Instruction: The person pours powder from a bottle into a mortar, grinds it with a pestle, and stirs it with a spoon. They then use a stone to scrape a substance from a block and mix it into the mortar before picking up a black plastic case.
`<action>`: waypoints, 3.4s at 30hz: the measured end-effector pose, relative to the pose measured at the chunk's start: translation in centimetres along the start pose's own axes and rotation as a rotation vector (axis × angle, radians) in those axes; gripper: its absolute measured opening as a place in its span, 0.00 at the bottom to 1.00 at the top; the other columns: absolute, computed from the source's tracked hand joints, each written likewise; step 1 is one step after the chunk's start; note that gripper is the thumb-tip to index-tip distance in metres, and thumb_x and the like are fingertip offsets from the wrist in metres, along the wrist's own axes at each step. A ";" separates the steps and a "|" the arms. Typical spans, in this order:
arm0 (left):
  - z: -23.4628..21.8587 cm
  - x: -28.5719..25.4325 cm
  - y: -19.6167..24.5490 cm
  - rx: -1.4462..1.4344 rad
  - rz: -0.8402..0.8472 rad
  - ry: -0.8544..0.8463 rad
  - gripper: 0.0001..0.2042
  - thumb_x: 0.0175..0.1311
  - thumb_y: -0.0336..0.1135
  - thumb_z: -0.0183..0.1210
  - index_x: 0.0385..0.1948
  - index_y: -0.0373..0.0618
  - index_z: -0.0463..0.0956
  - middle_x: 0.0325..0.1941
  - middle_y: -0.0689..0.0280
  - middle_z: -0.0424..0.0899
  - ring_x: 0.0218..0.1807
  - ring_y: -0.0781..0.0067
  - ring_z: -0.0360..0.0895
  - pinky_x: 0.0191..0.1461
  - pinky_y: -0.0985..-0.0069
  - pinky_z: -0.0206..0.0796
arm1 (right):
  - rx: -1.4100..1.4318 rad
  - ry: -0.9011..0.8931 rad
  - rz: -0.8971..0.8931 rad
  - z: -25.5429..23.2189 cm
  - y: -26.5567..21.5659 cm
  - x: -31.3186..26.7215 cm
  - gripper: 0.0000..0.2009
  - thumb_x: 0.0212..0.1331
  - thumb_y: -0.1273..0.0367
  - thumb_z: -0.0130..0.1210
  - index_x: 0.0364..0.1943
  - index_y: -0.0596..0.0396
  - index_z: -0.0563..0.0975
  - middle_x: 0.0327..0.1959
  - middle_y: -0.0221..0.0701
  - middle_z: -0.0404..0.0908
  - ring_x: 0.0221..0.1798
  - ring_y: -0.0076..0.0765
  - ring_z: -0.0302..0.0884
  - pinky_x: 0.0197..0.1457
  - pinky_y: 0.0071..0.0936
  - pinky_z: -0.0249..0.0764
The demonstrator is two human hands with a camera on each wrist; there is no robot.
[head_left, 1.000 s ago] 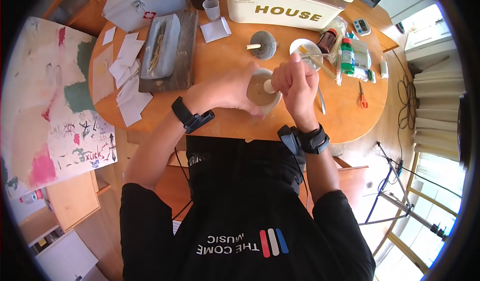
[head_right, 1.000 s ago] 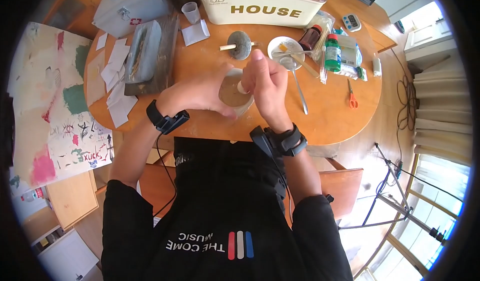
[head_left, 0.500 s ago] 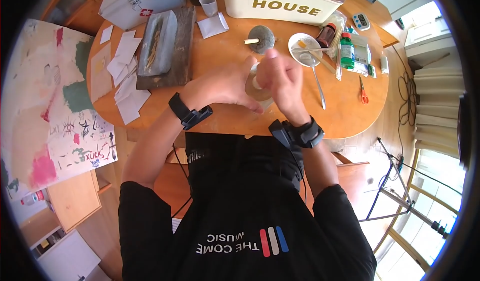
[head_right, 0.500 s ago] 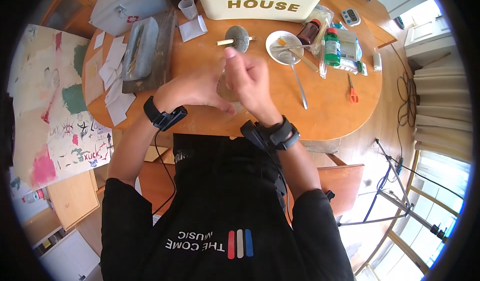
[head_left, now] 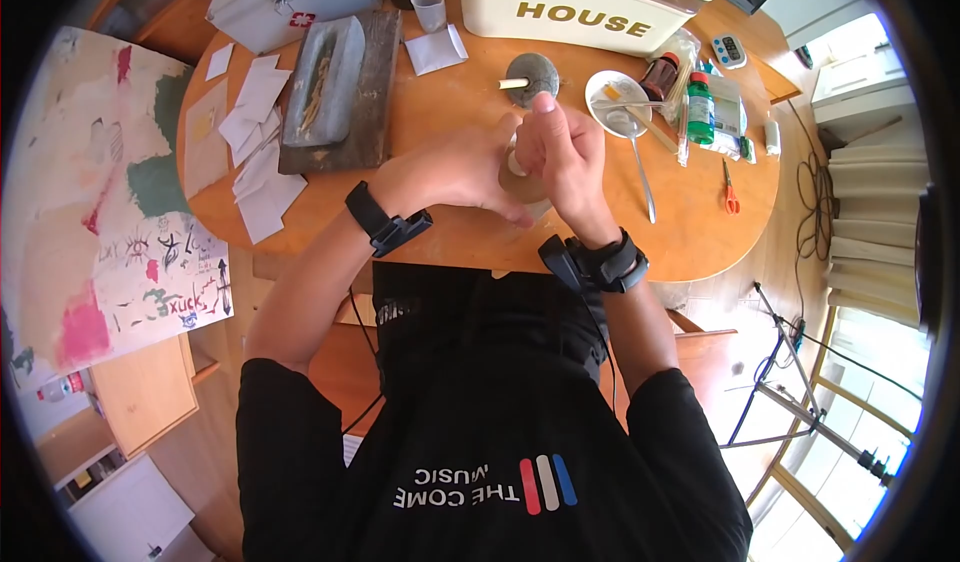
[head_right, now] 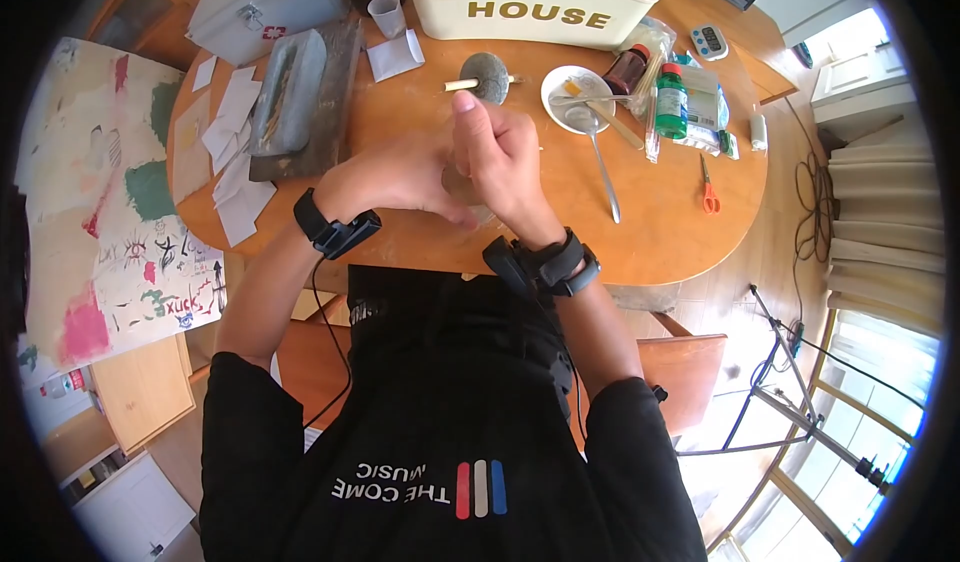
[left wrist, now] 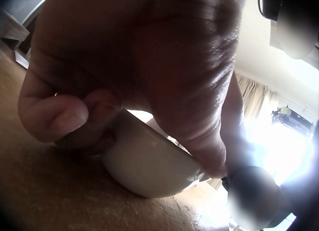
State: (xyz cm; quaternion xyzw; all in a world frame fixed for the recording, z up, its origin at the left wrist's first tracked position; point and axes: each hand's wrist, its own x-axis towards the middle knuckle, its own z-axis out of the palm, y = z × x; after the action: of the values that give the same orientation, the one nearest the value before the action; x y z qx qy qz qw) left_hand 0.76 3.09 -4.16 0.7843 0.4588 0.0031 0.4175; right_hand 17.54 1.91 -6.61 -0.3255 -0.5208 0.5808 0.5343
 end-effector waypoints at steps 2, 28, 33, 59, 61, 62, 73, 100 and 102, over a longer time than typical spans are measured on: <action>0.1 0.0 0.0 -0.028 0.035 0.037 0.29 0.46 0.48 0.80 0.47 0.40 0.82 0.43 0.55 0.89 0.48 0.53 0.86 0.50 0.61 0.74 | 0.007 0.055 -0.001 0.2 0.4 0.3 0.27 0.83 0.57 0.49 0.20 0.53 0.69 0.14 0.19 0.66 0.18 0.15 0.57 0.21 0.23 0.55; 0.8 0.8 -1.0 -0.002 0.067 0.085 0.47 0.44 0.53 0.81 0.62 0.33 0.67 0.51 0.46 0.87 0.54 0.47 0.85 0.57 0.60 0.76 | 0.037 -0.012 0.064 -2.1 0.7 0.2 0.27 0.83 0.57 0.48 0.20 0.53 0.70 0.15 0.21 0.67 0.17 0.16 0.58 0.20 0.24 0.55; 0.8 0.9 -1.5 -0.165 0.062 -0.034 0.46 0.43 0.54 0.81 0.61 0.34 0.68 0.51 0.46 0.87 0.53 0.46 0.85 0.56 0.59 0.75 | 0.189 -0.003 0.133 0.5 0.8 -0.5 0.26 0.83 0.58 0.48 0.20 0.53 0.70 0.15 0.21 0.66 0.17 0.17 0.58 0.21 0.24 0.55; 0.4 0.4 -0.3 -0.043 0.032 0.022 0.36 0.47 0.48 0.81 0.57 0.39 0.75 0.50 0.53 0.87 0.53 0.50 0.85 0.56 0.62 0.74 | 0.160 0.058 0.034 0.9 1.3 0.9 0.28 0.82 0.56 0.48 0.18 0.51 0.67 0.14 0.20 0.61 0.17 0.16 0.53 0.20 0.24 0.51; -0.5 -0.1 0.9 -0.025 -0.046 -0.053 0.36 0.47 0.48 0.81 0.57 0.40 0.75 0.51 0.54 0.87 0.55 0.51 0.84 0.58 0.63 0.74 | 0.286 0.023 0.098 0.4 1.6 0.6 0.28 0.83 0.54 0.47 0.18 0.51 0.67 0.14 0.21 0.62 0.17 0.16 0.54 0.20 0.25 0.52; -0.1 0.2 0.4 -0.026 -0.035 -0.036 0.37 0.46 0.48 0.81 0.56 0.40 0.75 0.51 0.54 0.87 0.55 0.51 0.84 0.59 0.62 0.74 | 0.345 0.007 0.128 -0.1 1.6 0.4 0.29 0.83 0.54 0.46 0.18 0.51 0.67 0.14 0.21 0.62 0.16 0.17 0.54 0.20 0.25 0.52; 0.4 0.7 -0.3 0.011 0.084 0.059 0.50 0.43 0.53 0.82 0.67 0.38 0.65 0.59 0.46 0.83 0.61 0.45 0.82 0.63 0.59 0.73 | 0.129 0.066 0.089 -1.0 1.1 1.0 0.25 0.82 0.56 0.48 0.22 0.53 0.71 0.15 0.23 0.70 0.18 0.18 0.60 0.22 0.25 0.58; 0.8 0.2 -0.2 0.063 0.021 0.106 0.51 0.45 0.55 0.82 0.68 0.37 0.63 0.59 0.46 0.82 0.62 0.44 0.81 0.64 0.58 0.73 | -1.496 -0.379 -0.224 -7.7 -6.2 -3.4 0.12 0.62 0.76 0.55 0.49 0.58 0.72 0.36 0.42 0.79 0.36 0.53 0.83 0.34 0.45 0.77; 0.4 0.0 0.4 0.026 -0.048 0.058 0.51 0.44 0.53 0.82 0.68 0.38 0.63 0.58 0.47 0.83 0.61 0.47 0.82 0.64 0.60 0.73 | -1.571 -0.215 -0.248 -9.7 -6.5 -3.1 0.13 0.60 0.78 0.53 0.49 0.61 0.71 0.35 0.44 0.79 0.34 0.53 0.84 0.32 0.46 0.77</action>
State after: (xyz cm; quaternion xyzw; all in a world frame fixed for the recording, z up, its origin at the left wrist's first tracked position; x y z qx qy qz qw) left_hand 1.24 2.78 -4.16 0.7779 0.4895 0.0097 0.3940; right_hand 29.10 0.68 -3.37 -0.4884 -0.8584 0.0092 0.1564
